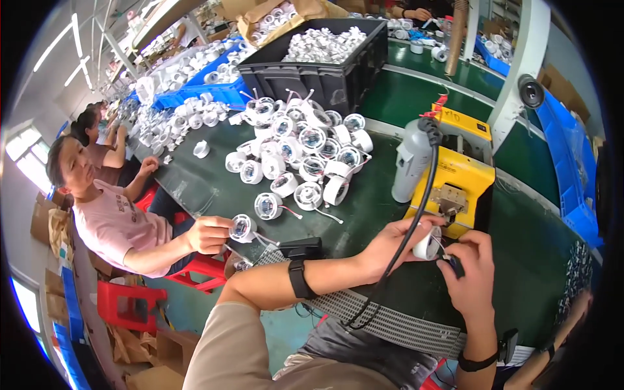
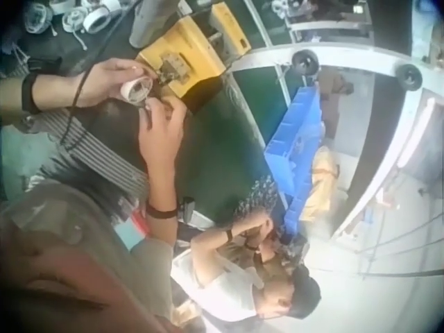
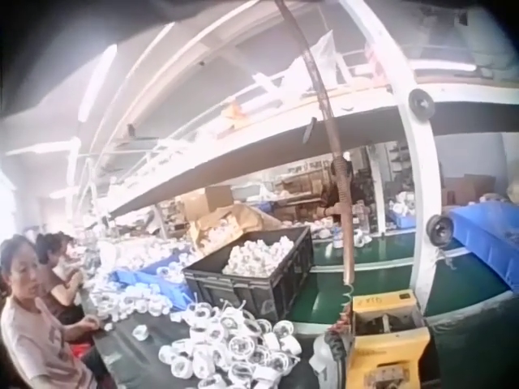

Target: The person picks up a camera housing, inserts a circuit board by hand, and secures it using a power screwdriver. They then place the assembled unit onto the table and repeat the process.

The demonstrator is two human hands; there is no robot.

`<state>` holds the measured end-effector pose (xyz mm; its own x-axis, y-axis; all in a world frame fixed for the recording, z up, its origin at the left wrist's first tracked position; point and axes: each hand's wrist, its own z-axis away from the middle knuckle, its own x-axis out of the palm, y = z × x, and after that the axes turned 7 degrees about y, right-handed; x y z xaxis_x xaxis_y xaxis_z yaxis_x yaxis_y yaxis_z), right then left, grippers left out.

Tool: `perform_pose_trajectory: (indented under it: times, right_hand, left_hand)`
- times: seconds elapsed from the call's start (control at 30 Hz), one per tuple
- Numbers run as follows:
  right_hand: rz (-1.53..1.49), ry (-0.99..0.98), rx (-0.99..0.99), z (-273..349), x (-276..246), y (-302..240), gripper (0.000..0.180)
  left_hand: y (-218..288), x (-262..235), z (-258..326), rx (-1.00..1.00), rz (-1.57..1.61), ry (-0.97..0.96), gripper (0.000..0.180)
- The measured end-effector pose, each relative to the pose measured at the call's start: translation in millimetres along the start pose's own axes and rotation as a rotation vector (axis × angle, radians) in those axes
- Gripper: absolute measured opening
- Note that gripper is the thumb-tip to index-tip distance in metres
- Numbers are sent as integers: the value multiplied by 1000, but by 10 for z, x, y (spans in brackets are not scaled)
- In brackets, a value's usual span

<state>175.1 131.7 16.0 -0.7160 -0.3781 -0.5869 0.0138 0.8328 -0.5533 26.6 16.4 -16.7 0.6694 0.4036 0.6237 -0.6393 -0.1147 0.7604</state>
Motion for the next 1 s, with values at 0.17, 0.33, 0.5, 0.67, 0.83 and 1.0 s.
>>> perform_pose_trajectory:
  times: [0.17, 0.33, 0.5, 0.67, 0.83, 1.0]
  right_hand:
    - [230, 42, -170, 3, 51, 60, 27]
    - [289, 118, -237, -79, -8, -6, 28]
    - [9, 112, -12, -17, -84, -9, 23]
    - [-770, -83, 571, -22, -24, 20, 21]
    - [-927, -37, 559, 85, 66, 98, 18]
    - [-847, 6, 516, 103, 100, 16, 18]
  left_hand:
    - [39, -11, 47, -3, 20, 66, 36]
    - [71, 40, 47, -10, 94, 80, 37]
    - [-4, 31, 31, 48, 40, 58, 33]
    - [34, 40, 164, 145, 172, -149, 41]
    - [3, 88, 149, 91, 104, -218, 46]
    - [-10, 103, 150, 103, 101, -305, 49]
